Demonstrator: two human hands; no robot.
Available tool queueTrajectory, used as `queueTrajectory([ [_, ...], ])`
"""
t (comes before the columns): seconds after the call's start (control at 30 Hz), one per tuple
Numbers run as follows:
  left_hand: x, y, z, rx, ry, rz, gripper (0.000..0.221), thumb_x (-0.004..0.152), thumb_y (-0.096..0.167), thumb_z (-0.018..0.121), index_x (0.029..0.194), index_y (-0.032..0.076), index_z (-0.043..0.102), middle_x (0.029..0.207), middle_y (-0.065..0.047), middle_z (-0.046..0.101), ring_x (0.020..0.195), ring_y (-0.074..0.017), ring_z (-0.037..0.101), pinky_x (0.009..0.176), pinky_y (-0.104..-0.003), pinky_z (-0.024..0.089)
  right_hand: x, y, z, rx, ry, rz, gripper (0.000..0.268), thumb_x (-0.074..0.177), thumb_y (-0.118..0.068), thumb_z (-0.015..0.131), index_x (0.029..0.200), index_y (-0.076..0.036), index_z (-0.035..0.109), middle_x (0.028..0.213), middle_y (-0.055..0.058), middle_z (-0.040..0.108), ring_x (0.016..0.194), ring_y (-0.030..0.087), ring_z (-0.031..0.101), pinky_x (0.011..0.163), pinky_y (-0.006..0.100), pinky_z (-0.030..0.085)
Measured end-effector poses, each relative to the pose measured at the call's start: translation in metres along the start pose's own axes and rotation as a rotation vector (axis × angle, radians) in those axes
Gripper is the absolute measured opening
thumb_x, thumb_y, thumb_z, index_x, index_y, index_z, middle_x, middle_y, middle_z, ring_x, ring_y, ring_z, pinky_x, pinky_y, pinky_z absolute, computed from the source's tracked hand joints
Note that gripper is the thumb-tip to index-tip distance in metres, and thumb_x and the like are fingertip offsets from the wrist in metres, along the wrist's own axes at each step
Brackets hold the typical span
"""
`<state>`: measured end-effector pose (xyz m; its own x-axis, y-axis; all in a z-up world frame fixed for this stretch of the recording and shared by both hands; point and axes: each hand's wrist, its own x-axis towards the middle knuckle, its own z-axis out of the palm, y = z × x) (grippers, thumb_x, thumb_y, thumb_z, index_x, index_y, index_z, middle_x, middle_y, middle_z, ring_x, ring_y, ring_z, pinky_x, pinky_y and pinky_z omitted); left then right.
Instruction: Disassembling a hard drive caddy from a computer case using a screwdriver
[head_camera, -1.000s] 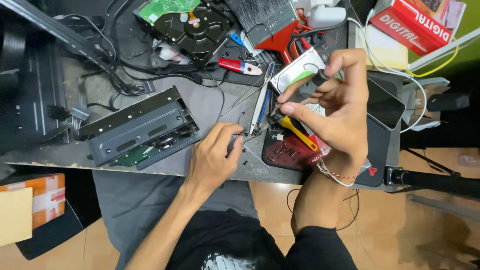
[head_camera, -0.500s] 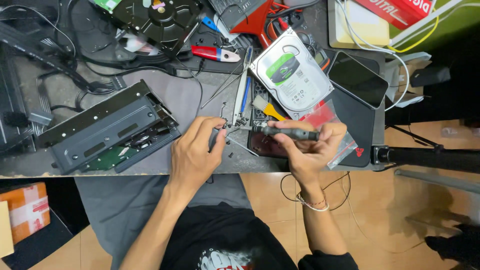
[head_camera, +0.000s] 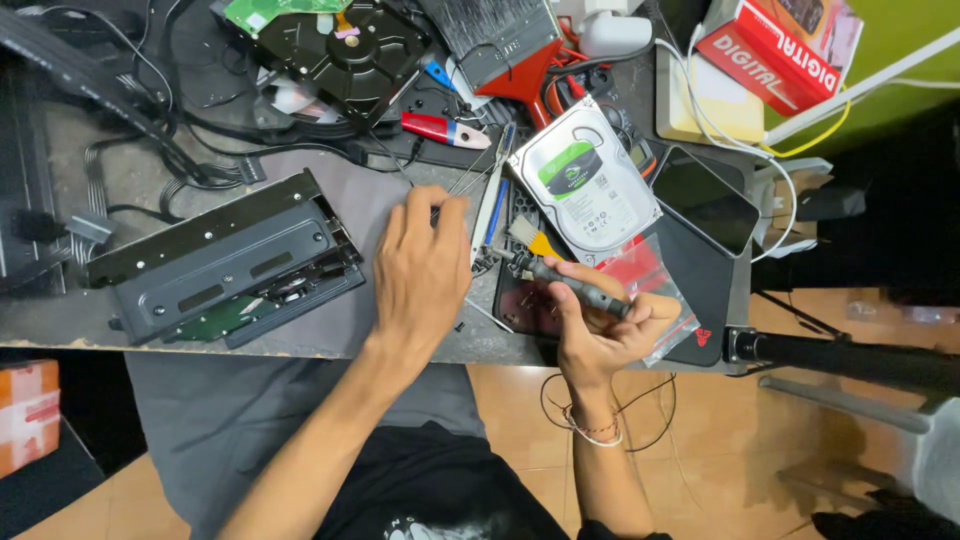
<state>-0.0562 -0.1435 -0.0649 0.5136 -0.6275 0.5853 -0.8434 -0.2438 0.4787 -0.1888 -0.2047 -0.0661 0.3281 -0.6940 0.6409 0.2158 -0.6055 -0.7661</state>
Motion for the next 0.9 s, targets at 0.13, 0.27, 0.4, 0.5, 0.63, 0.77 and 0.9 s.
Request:
queueTrajectory([
  [0.13, 0.009, -0.002, 0.009, 0.196, -0.03, -0.077, 0.02, 0.066, -0.001, 0.061, 0.084, 0.003, 0.052, 0.081, -0.009, 0.044, 0.066, -0.0285, 0.049, 0.054, -0.037, 0.041, -0.003, 0.006, -0.003, 0.011, 0.0, 0.011, 0.051, 0.074, 0.008, 0.061, 0.086, -0.012, 0.015, 0.08, 0.025, 0.061, 0.07, 0.032, 0.064, 0.061, 0.027, 0.05],
  [0.27, 0.01, -0.003, 0.001, 0.181, -0.091, -0.049, 0.035, 0.047, -0.003, 0.072, 0.075, 0.002, 0.05, 0.076, -0.01, 0.041, 0.068, -0.0284, 0.044, 0.055, -0.036, 0.035, -0.002, 0.007, -0.002, 0.004, -0.014, -0.005, 0.052, 0.074, 0.008, 0.061, 0.088, -0.013, 0.015, 0.079, 0.024, 0.06, 0.068, 0.031, 0.064, 0.064, 0.029, 0.051],
  [0.4, -0.001, -0.001, -0.014, 0.129, -0.035, -0.021, 0.021, 0.06, -0.003, 0.06, 0.075, 0.003, 0.047, 0.073, -0.009, 0.043, 0.068, -0.0262, 0.046, 0.053, -0.033, 0.037, -0.001, 0.001, 0.002, 0.034, -0.015, -0.036, 0.048, 0.08, 0.004, 0.056, 0.091, -0.016, 0.014, 0.079, 0.023, 0.058, 0.07, 0.033, 0.062, 0.064, 0.032, 0.051],
  [0.5, -0.027, 0.007, -0.044, -0.257, -0.196, -0.145, 0.01, 0.077, 0.004, 0.051, 0.086, 0.002, 0.048, 0.069, -0.011, 0.046, 0.065, -0.0308, 0.05, 0.053, -0.035, 0.041, 0.018, -0.009, 0.003, 0.159, -0.016, -0.128, 0.048, 0.081, -0.001, 0.056, 0.102, -0.02, 0.017, 0.072, 0.026, 0.054, 0.059, 0.035, 0.06, 0.057, 0.034, 0.052],
  [0.63, -0.04, 0.006, -0.106, -0.492, -0.326, -0.268, 0.004, 0.085, 0.007, 0.044, 0.081, 0.006, 0.042, 0.066, -0.01, 0.05, 0.059, -0.0275, 0.045, 0.053, -0.036, 0.036, 0.058, -0.052, 0.039, 0.183, -0.097, -0.125, 0.038, 0.086, -0.005, 0.051, 0.107, -0.018, 0.022, 0.083, 0.02, 0.053, 0.053, 0.026, 0.054, 0.05, 0.029, 0.049],
  [0.77, -0.038, -0.004, -0.156, -0.493, -0.162, -0.24, 0.008, 0.084, 0.007, 0.043, 0.088, 0.002, 0.048, 0.077, -0.01, 0.054, 0.068, -0.0231, 0.05, 0.061, -0.031, 0.04, 0.091, -0.067, 0.083, 0.319, -0.403, -0.18, 0.041, 0.09, 0.009, 0.045, 0.115, -0.017, 0.025, 0.08, 0.028, 0.049, 0.06, 0.034, 0.054, 0.057, 0.04, 0.054],
  [0.9, -0.034, -0.026, -0.181, -0.221, 0.057, -0.189, 0.016, 0.085, 0.005, 0.044, 0.092, -0.006, 0.053, 0.085, -0.015, 0.057, 0.073, -0.0243, 0.053, 0.065, -0.034, 0.04, 0.102, -0.075, 0.133, 0.455, -0.739, -0.015, 0.041, 0.091, 0.012, 0.047, 0.111, -0.014, 0.021, 0.082, 0.025, 0.049, 0.079, 0.032, 0.056, 0.071, 0.042, 0.056],
])
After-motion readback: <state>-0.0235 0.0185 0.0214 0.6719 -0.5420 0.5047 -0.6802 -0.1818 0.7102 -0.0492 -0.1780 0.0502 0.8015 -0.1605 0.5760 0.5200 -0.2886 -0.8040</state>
